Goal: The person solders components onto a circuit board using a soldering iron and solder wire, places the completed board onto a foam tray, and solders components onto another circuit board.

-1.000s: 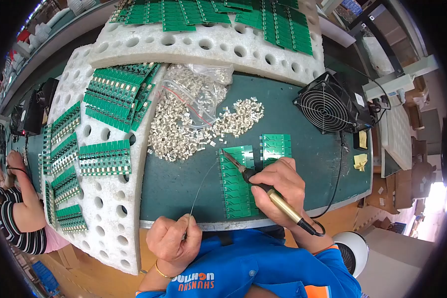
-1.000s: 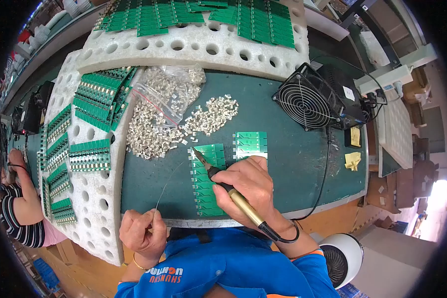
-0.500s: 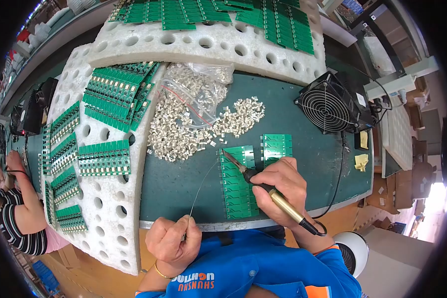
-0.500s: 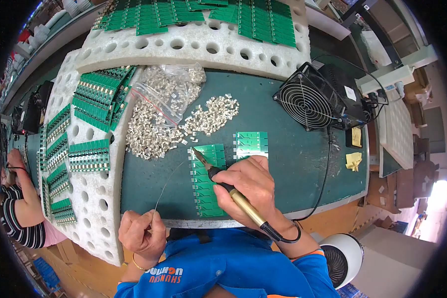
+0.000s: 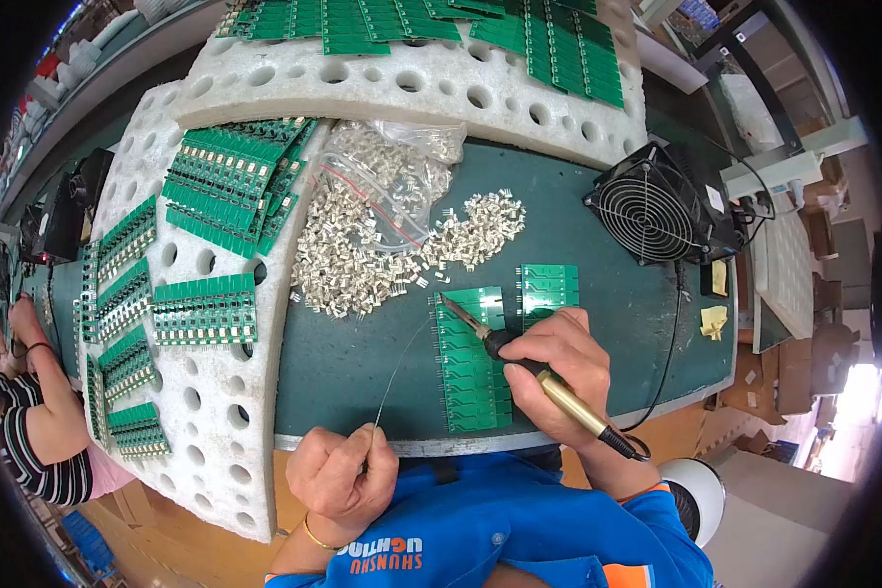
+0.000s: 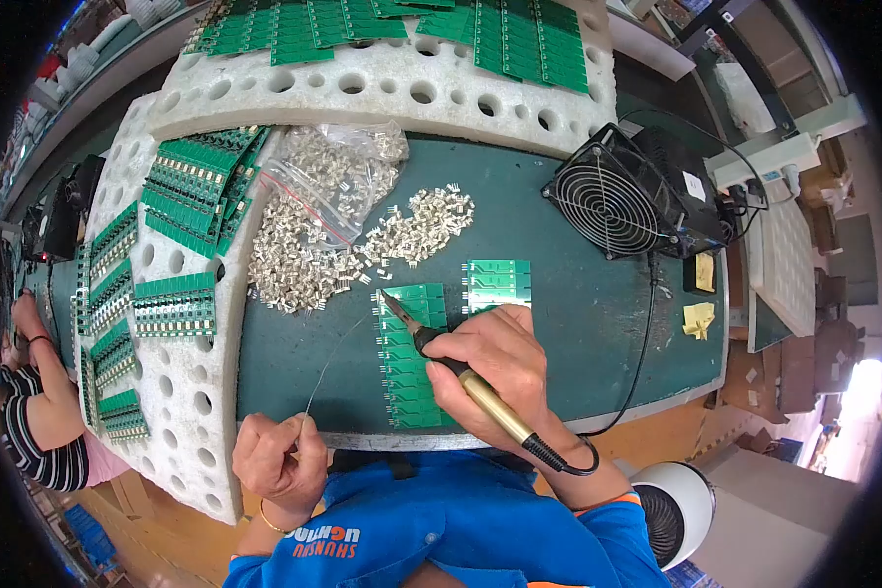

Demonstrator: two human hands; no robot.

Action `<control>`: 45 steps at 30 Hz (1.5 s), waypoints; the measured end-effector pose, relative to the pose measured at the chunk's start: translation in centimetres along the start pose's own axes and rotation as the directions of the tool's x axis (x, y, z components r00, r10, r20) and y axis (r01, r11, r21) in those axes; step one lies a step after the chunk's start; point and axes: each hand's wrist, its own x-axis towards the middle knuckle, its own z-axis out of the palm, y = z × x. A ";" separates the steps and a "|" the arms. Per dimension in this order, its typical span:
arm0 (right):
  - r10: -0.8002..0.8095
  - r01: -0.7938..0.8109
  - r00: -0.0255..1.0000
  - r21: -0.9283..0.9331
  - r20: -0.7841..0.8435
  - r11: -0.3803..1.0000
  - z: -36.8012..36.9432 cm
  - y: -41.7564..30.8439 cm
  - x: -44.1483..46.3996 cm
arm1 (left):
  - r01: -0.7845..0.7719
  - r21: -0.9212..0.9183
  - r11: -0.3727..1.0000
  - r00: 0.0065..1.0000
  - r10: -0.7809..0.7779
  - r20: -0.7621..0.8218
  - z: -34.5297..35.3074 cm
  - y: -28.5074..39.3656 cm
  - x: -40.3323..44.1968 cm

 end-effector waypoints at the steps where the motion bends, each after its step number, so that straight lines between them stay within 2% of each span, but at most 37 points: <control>1: 0.001 -0.001 1.000 0.000 0.001 1.000 0.0 0.0 0.0 | 0.001 -0.001 1.000 1.000 -0.001 0.004 0.0 0.0 0.0; 22: -0.013 0.013 1.000 0.015 0.006 1.000 -0.1 0.0 0.1 | 0.001 -0.006 1.000 1.000 -0.001 0.012 0.2 -0.2 0.1; 33: -0.092 0.092 0.996 -0.044 -0.014 0.995 0.4 0.1 -0.8 | 0.004 0.006 1.000 0.999 -0.004 0.034 0.0 0.0 0.1; 45: -0.109 0.106 0.994 -0.087 -0.030 0.991 0.6 -0.5 -1.1 | 0.010 0.018 1.000 0.998 -0.011 0.056 -0.1 0.0 0.1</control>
